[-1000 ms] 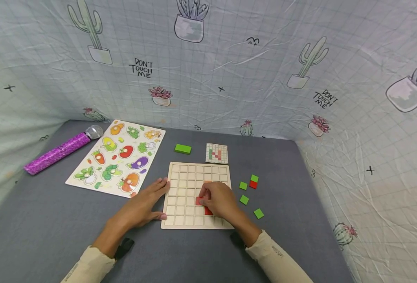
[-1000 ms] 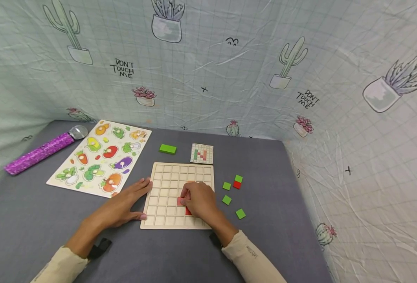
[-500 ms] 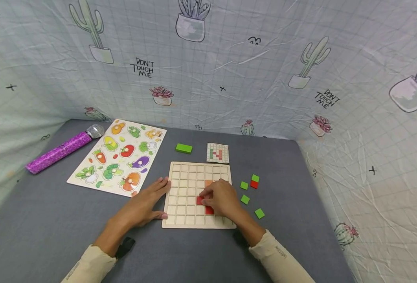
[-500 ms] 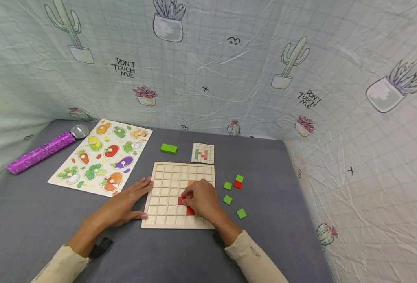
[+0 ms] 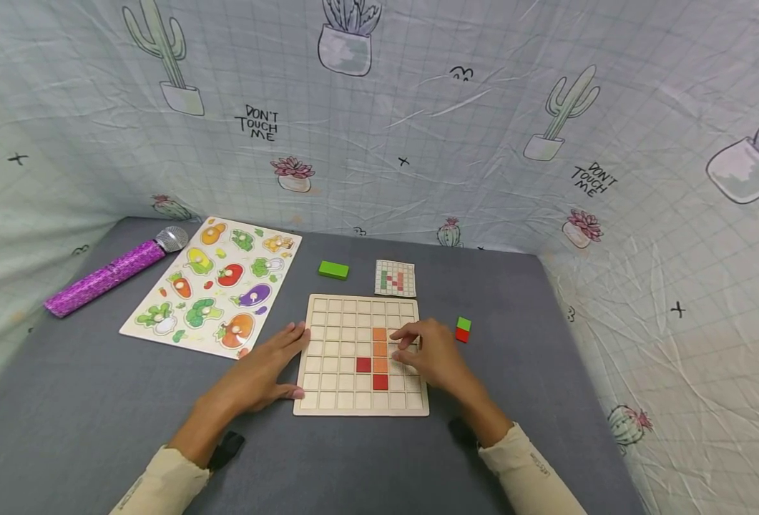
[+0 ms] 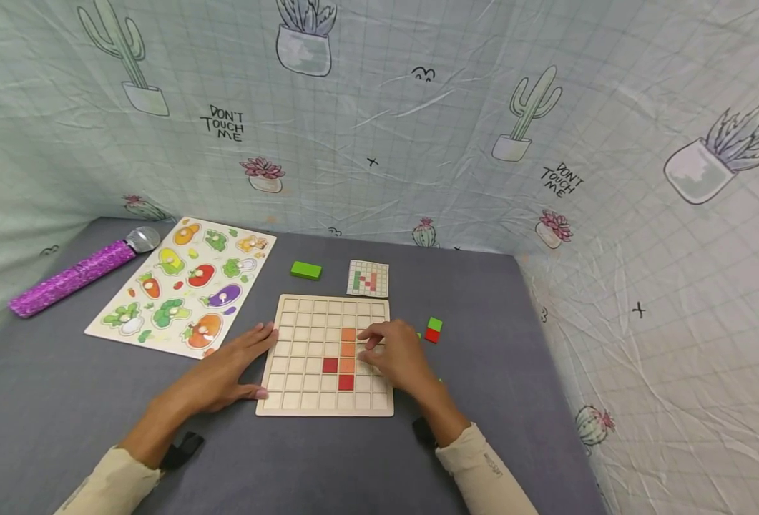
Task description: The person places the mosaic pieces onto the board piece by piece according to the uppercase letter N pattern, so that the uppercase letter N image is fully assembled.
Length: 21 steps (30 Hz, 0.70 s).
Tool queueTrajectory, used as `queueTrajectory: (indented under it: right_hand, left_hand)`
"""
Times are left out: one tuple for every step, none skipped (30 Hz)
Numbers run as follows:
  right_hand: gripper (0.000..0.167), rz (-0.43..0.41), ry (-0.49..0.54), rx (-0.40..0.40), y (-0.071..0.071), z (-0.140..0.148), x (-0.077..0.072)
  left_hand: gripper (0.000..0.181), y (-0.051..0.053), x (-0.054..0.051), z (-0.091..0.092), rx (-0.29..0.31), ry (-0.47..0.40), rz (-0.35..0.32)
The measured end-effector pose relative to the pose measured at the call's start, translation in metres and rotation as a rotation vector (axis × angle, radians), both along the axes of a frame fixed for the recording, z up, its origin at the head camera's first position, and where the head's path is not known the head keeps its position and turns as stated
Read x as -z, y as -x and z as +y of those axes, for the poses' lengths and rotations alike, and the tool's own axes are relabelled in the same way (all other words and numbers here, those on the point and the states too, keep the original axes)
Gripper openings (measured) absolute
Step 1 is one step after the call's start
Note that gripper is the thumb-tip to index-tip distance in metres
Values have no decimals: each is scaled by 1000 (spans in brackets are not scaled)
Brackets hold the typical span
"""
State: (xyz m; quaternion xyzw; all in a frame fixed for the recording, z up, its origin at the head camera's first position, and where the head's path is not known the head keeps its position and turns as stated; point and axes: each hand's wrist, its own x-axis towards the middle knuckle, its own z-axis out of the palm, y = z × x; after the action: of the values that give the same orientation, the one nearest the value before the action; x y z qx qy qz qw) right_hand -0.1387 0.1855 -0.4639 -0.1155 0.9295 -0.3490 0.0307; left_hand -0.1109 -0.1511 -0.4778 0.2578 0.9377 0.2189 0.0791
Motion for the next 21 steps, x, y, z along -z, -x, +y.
queueTrajectory:
  right_hand:
    - [24,1,-4,13,0,4,0]
    - [25,6,-7,23,0,8,0]
    - [25,8,-12,30,1,13,0]
    - [26,12,-15,34,1,17,0]
    - [26,19,-15,35,1,21,-1]
    - [27,23,-19,39,1,26,0]
    - [27,27,-22,43,1,31,0]
    - [28,35,-28,44,2,36,1]
    - [28,39,-25,45,2,40,2]
    - [28,41,-24,50,2,45,2]
    - [29,44,-21,52,2,50,3]
    - [29,45,-20,56,2,55,2]
    - [30,45,-22,60,3,59,2]
    - [30,45,-23,65,3,64,2]
    - [31,42,-20,71,3,69,2]
    - [31,48,-29,75,3,74,2]
    - [31,55,-34,75,4,78,2]
    - [31,61,-42,80,4,83,2]
    - [31,71,-49,83,5,87,2]
    - [31,84,-54,87,6,91,3]
    - [30,95,-61,90,7,95,3]
  left_hand:
    - [101,0,0,0,0,0,-1]
    - [101,0,0,0,-1,0,-1]
    - [101,0,-1,1,-1,1,-2]
    - [101,-1,-1,1,-2,1,-1]
    - [101,-1,-1,1,-2,1,1]
    - [101,-1,-1,1,-2,1,2]
    - [101,-1,-1,1,-2,0,2]
    - [101,-1,-1,1,-3,-1,3]
    - [101,-1,-1,1,-2,-2,5]
    - [101,-1,-1,1,-1,-1,8]
    - [101,-1,-1,1,-1,-1,9]
    - [101,-1,-1,1,-1,-2,9]
    - [101,-1,-1,1,-1,-2,10]
    - [101,-1,-1,1,0,-1,11]
    - [101,-1,-1,1,1,0,11]
    - [101,-1,-2,1,1,-1,10]
    - [101,-1,-2,1,2,-1,9]
    - [101,-1,-2,1,2,-1,7]
    - [100,-1,-2,1,2,-1,8]
    - [100,-1,-2,1,1,-1,6]
    - [100,-1,-1,1,-1,1,7]
